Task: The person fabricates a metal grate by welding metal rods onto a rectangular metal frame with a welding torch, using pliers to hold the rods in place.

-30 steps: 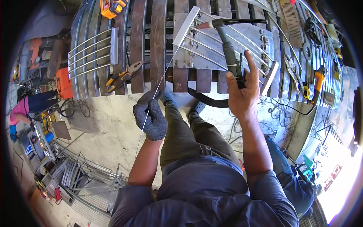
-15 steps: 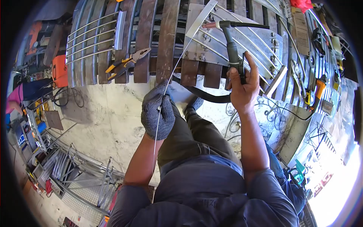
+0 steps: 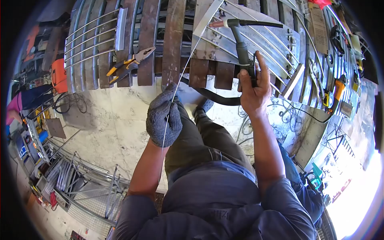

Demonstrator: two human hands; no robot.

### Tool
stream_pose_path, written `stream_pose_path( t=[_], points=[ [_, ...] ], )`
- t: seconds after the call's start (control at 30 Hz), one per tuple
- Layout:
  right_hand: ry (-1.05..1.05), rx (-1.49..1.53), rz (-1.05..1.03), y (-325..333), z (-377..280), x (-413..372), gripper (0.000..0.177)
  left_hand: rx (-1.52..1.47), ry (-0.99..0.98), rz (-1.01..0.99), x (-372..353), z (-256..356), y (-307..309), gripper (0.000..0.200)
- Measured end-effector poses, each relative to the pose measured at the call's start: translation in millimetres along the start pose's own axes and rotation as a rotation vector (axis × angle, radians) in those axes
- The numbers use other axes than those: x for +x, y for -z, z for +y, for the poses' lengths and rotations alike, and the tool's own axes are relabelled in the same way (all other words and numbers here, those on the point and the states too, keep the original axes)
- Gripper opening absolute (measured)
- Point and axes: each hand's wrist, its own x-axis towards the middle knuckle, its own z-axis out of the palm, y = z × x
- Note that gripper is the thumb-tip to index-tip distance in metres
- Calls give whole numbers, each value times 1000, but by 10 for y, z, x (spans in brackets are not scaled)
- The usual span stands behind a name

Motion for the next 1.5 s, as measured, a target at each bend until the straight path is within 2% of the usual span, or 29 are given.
stream_pose_path(
  t=[0.1, 0.4, 1.0, 1.1, 1.4, 1.5],
  points=[
    [3, -42, 14, -22, -19, -4, 67, 7, 9, -57, 84, 84, 51, 21],
    [6, -48, 7, -32, 21, -6, 67, -64, -11, 35, 2, -48, -27, 21],
    [6, -106, -8, -59, -3, -20, 68, 31, 63, -152, -31, -46, 51, 30],
    [26, -91, -7, -64, 23, -18, 67, -35, 96, -121, -94, -86, -7, 30],
    [49, -140, -10, -66, 14, -22, 66, 24, -2, -110, -45, -75, 4, 29],
    [52, -131, -11, -70, -3, -24, 67, 62, 50, -176, -40, -59, 10, 26]
  ],
)
